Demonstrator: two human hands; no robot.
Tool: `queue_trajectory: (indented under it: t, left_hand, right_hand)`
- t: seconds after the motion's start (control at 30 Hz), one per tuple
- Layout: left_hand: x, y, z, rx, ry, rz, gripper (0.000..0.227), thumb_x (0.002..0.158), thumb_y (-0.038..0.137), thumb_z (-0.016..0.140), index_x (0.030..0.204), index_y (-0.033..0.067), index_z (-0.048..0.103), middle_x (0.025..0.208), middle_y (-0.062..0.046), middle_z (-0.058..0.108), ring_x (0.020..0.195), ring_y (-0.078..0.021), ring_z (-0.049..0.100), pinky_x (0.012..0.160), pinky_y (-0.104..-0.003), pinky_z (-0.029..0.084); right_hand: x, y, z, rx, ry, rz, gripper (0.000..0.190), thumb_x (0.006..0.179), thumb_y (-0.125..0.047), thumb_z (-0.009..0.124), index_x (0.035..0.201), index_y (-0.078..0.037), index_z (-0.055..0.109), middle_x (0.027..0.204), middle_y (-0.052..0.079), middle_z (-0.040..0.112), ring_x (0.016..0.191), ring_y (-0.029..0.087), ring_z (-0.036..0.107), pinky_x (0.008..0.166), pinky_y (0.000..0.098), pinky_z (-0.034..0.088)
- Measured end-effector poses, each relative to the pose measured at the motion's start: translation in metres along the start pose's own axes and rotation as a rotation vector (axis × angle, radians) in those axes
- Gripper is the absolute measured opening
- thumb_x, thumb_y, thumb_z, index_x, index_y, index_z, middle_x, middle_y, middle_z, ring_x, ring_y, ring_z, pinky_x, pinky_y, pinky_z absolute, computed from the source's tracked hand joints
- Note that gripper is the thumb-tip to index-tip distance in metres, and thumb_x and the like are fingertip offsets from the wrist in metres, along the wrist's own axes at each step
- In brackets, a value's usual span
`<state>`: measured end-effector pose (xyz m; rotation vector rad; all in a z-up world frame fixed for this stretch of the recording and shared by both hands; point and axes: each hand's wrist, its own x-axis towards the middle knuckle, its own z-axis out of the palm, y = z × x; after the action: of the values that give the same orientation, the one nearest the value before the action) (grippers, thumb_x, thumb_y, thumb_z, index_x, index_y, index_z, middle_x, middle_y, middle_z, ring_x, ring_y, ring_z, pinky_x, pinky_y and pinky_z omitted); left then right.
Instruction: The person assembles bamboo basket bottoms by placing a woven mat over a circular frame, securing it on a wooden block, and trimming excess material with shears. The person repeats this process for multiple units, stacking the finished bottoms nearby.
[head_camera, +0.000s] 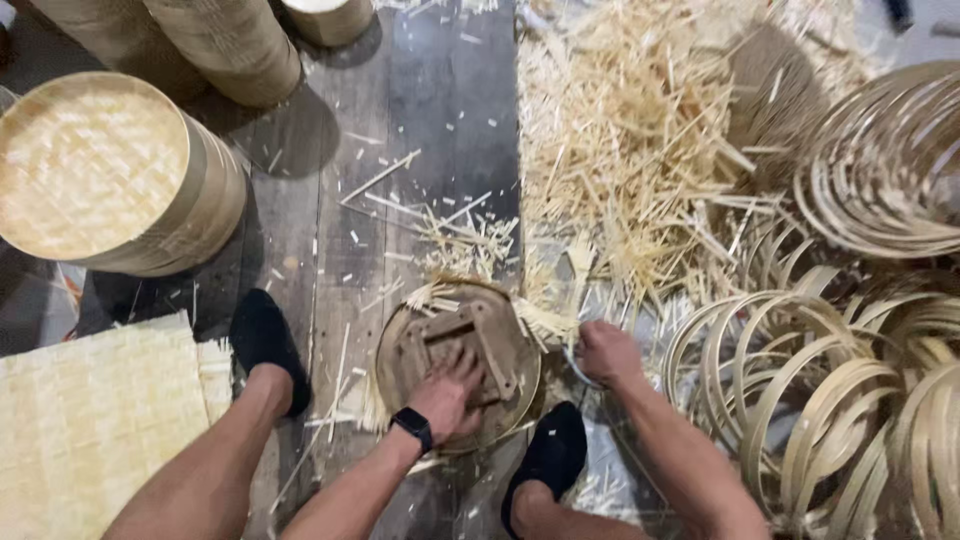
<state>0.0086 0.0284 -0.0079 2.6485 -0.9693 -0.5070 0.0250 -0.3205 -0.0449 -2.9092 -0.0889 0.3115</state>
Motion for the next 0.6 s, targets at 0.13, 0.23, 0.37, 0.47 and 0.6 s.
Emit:
queue_trajectory:
  t: [0.13,0.23,0.37,0.47,0.6]
  left_hand:
    - [0.04,0.04,-0.013,-0.407,0.077,-0.56,0.113,0.082,0.052,0.075,0.16,-0.0019,0.012,0.166,-0.032,0.0,0.152,-0.0444,0.001,0.119,-0.059,0.01]
    - [0.055,0.069,-0.022,-0.348,0.317,-0.583,0.114,0.077,0.045,0.077,0.158,-0.0041,0.013,0.166,-0.03,0.004,0.152,-0.0471,-0.001,0.121,-0.06,0.014]
    - [0.046,0.074,-0.023,-0.326,0.353,-0.526,0.114,0.073,0.039,0.08,0.155,-0.0043,0.015,0.166,-0.028,0.006,0.153,-0.0477,-0.002,0.122,-0.06,0.02]
    - [0.036,0.063,-0.023,-0.387,0.115,-0.46,0.113,0.075,0.034,0.079,0.159,0.0004,0.011,0.169,-0.021,0.002,0.156,-0.0413,-0.002,0.119,-0.055,0.022]
    - [0.034,0.06,-0.025,-0.379,0.148,-0.318,0.112,0.072,0.028,0.078,0.159,0.0001,0.013,0.17,-0.02,0.008,0.157,-0.0412,0.002,0.121,-0.047,0.024]
  right_hand:
    - [-0.008,-0.006,-0.008,0.03,0.038,-0.064,0.057,0.068,-0.033,0.078,0.115,-0.005,0.061,0.108,0.021,0.064,0.101,0.04,0.062,0.085,0.0511,0.052]
    - [0.028,-0.03,-0.007,-0.051,-0.021,-0.033,0.069,0.062,-0.033,0.081,0.119,0.0,0.058,0.118,0.023,0.06,0.106,0.039,0.059,0.091,0.0486,0.05]
    - [0.026,-0.029,-0.004,0.083,-0.166,0.071,0.059,0.074,-0.031,0.076,0.125,-0.007,0.059,0.116,0.018,0.063,0.109,0.035,0.06,0.091,0.0502,0.05]
    - [0.001,-0.007,-0.011,-0.03,-0.097,0.09,0.025,0.094,-0.032,0.064,0.114,-0.017,0.067,0.115,0.01,0.069,0.112,0.03,0.065,0.101,0.0439,0.054]
    - [-0.007,-0.003,-0.02,0.104,-0.116,0.095,0.042,0.078,-0.031,0.074,0.111,-0.007,0.064,0.108,0.017,0.065,0.104,0.036,0.062,0.09,0.048,0.051]
